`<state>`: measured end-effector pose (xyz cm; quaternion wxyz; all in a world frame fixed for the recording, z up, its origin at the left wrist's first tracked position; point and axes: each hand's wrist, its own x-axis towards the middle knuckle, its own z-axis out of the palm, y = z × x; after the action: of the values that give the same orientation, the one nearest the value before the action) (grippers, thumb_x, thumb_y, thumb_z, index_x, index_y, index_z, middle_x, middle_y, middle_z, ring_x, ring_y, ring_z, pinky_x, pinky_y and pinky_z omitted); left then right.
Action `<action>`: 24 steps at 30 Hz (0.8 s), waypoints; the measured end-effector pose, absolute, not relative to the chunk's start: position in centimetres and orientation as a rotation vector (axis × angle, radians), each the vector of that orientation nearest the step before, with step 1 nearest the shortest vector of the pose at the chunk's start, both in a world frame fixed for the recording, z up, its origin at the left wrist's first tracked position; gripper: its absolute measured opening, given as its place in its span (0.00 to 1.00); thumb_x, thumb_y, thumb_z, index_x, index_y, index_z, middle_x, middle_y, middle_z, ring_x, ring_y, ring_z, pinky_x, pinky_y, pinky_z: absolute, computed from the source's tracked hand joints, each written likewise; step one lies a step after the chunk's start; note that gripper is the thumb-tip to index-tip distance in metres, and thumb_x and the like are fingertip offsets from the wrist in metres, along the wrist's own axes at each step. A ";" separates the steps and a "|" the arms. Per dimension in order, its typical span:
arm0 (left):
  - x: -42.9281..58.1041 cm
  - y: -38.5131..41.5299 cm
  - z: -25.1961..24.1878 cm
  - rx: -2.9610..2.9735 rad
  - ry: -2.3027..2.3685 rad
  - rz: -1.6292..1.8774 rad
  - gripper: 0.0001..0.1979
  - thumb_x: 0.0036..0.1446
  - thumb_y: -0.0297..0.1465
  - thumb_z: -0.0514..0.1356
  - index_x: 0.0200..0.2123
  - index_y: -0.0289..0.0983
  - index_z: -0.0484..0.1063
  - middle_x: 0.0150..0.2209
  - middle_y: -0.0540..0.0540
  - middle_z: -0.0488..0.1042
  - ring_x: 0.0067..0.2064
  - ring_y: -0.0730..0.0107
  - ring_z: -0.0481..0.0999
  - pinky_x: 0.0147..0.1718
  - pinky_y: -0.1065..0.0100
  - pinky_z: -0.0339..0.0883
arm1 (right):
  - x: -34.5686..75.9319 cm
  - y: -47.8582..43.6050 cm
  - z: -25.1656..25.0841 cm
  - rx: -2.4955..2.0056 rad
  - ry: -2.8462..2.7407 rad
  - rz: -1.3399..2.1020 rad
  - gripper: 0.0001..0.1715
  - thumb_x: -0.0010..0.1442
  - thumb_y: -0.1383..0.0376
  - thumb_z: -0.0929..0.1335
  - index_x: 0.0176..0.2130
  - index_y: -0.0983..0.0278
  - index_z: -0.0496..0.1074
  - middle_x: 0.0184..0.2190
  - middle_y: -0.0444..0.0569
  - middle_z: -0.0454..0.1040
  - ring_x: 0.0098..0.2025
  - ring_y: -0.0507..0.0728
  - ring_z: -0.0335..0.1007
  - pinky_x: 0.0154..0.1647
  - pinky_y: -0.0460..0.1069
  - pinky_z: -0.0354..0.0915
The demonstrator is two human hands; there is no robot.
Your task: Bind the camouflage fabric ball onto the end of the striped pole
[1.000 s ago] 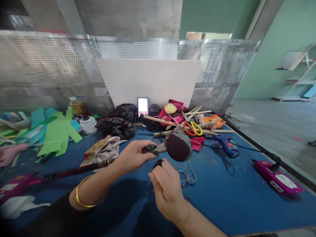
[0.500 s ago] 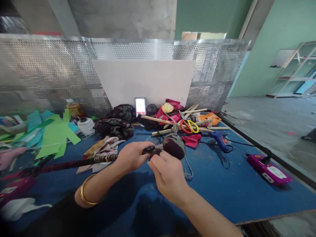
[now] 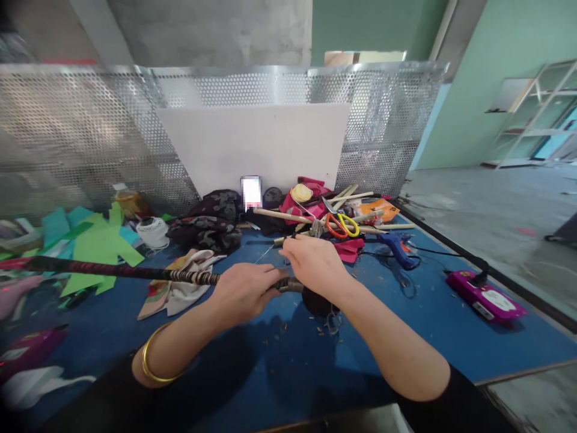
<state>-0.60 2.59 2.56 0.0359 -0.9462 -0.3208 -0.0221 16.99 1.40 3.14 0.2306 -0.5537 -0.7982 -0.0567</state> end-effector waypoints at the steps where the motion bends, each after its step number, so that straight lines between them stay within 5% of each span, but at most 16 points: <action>1: -0.7 2.7 2.6 -2.900 -0.988 -0.072 0.13 0.58 0.33 0.55 0.46 0.40 0.69 0.36 0.46 0.75 0.38 0.62 0.76 0.33 0.68 0.65 | 17.1 1.4 3.1 -1.514 -2.179 -0.157 0.16 0.64 0.64 0.60 0.26 0.64 0.66 0.23 0.44 0.63 0.26 0.51 0.59 0.25 0.46 0.46; 10: -1.2 3.6 3.0 -3.102 -1.193 -0.211 0.06 0.53 0.31 0.58 0.34 0.44 0.73 0.29 0.53 0.77 0.33 0.67 0.75 0.28 0.71 0.56 | 17.8 -0.3 2.7 -1.326 -2.115 -0.204 0.20 0.66 0.62 0.57 0.25 0.64 0.64 0.21 0.43 0.58 0.24 0.51 0.55 0.23 0.46 0.43; 24: -0.6 3.0 2.9 -2.936 -0.916 -0.041 0.10 0.56 0.33 0.57 0.43 0.43 0.70 0.35 0.50 0.76 0.35 0.64 0.76 0.27 0.69 0.59 | 18.0 1.7 3.0 -1.665 -2.216 -0.065 0.16 0.65 0.62 0.61 0.27 0.64 0.67 0.26 0.45 0.68 0.30 0.52 0.62 0.27 0.47 0.46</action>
<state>-0.64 2.98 2.92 0.0328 -0.9540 -0.2976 -0.0132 18.03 1.66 2.97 0.1835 -0.5905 -0.7855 -0.0231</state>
